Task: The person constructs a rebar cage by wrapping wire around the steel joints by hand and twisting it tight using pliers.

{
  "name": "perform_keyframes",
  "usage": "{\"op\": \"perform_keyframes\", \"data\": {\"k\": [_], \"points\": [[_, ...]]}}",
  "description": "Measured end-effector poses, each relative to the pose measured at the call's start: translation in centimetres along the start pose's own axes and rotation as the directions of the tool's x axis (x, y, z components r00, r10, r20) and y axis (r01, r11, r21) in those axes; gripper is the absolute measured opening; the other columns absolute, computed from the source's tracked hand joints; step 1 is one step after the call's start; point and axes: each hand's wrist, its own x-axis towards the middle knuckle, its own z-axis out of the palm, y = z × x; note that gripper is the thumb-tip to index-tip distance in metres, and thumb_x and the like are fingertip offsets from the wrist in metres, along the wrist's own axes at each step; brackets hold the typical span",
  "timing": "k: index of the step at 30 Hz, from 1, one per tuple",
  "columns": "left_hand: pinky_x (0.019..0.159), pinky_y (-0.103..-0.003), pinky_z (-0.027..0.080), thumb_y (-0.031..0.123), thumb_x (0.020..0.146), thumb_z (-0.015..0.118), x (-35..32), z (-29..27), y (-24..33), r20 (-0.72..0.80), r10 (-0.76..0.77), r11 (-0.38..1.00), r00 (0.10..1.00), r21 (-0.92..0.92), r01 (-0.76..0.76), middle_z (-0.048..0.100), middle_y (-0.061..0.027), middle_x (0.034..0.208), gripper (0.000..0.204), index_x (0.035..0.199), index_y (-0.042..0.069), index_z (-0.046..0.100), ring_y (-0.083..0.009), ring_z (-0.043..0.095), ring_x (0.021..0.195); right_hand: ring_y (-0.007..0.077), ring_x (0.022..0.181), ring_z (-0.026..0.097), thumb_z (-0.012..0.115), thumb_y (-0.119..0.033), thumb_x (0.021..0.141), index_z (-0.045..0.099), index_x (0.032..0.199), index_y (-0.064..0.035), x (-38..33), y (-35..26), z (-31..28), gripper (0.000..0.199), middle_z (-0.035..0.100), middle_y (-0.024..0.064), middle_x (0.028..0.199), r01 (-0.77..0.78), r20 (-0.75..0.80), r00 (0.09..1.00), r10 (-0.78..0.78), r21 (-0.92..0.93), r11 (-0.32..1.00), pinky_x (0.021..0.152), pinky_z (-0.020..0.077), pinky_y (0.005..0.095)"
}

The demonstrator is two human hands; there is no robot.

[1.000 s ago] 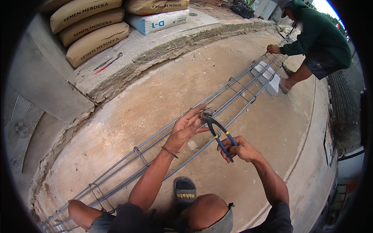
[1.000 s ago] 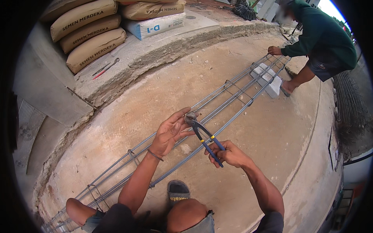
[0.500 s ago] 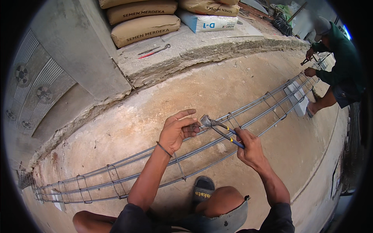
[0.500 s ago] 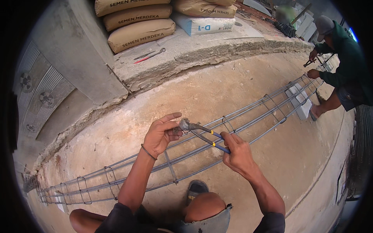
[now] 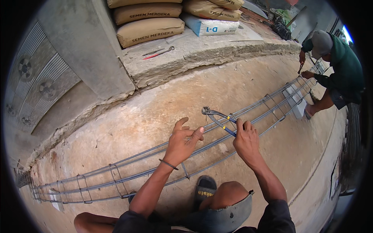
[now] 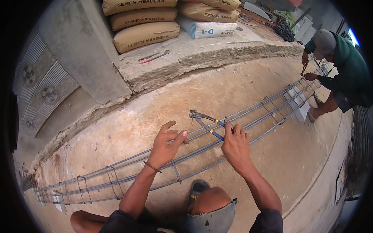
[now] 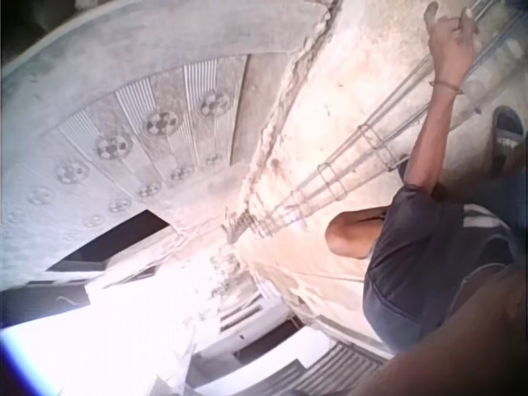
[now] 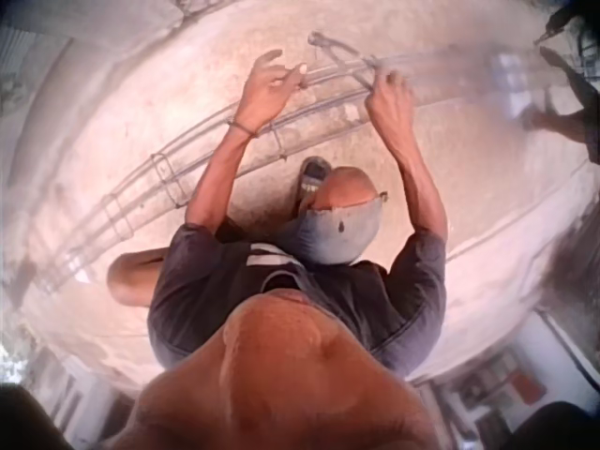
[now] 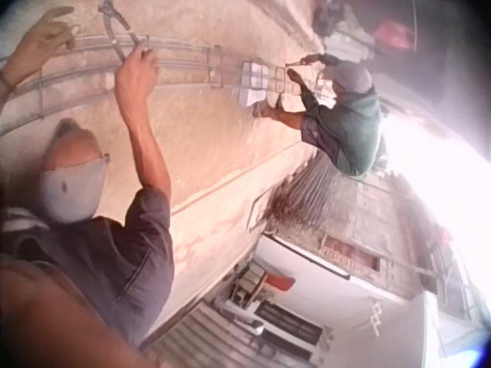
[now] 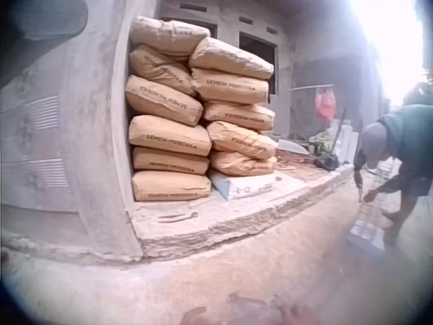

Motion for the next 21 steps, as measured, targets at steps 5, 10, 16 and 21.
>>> {"op": "perform_keyframes", "data": {"k": [5,10,16,21], "points": [[0.084,-0.033,0.046,0.032,0.102,0.05,0.3,-2.4,0.0,0.037,-0.106,0.901,0.994,-0.419,0.111,0.066,-0.0146,0.092,0.047,0.082,-0.007,0.069,-0.0215,0.063,0.094,0.0368,0.111,0.051,0.05,0.005,0.081,0.05,0.128,-0.0147,-3.8,0.8,0.3,0.051,0.049,0.0212,0.119,0.324,-0.046,0.946,-0.321,0.077,0.943,0.096,0.0297,0.0609],[0.081,-0.035,0.049,0.036,0.102,0.049,1.3,-4.3,-3.6,0.227,-0.165,0.878,0.96,-0.41,0.248,0.066,-0.0139,0.089,0.051,0.07,-0.002,0.062,-0.0207,0.064,0.085,0.0367,0.125,0.046,0.055,0.005,0.074,0.054,0.124,-0.0139,-13.3,3.7,3.6,0.053,0.049,0.0219,0.131,0.302,0.38,0.832,-0.404,0.3,0.905,0.109,0.0258,0.0615],[0.079,-0.036,0.053,0.039,0.103,0.046,-0.4,-0.5,-3.7,0.521,-0.025,0.545,0.853,-0.709,0.448,0.066,-0.015,0.092,0.048,0.07,0.005,0.054,-0.0203,0.064,0.083,0.0389,0.124,0.048,0.073,-0.019,0.083,0.05,0.134,-0.0067,-21.8,5.0,0.0,0.057,0.047,0.0216,0.137,-0.34,0.586,0.803,0.106,0.305,0.89,0.107,0.0398,0.0439],[0.081,-0.034,0.051,0.039,0.103,0.047,-3.6,2.8,-2.4,0.778,0.176,0.463,0.603,-0.606,0.647,0.066,-0.0145,0.092,0.047,0.072,0.005,0.055,-0.0192,0.063,0.085,0.0325,0.118,0.053,0.078,-0.027,0.081,0.049,0.135,-0.0039,-13.6,-3.1,-3.7,0.065,0.052,0.0181,0.13,-0.174,0.142,0.985,0.102,0.73,0.661,0.099,0.0455,0.0395]]}}
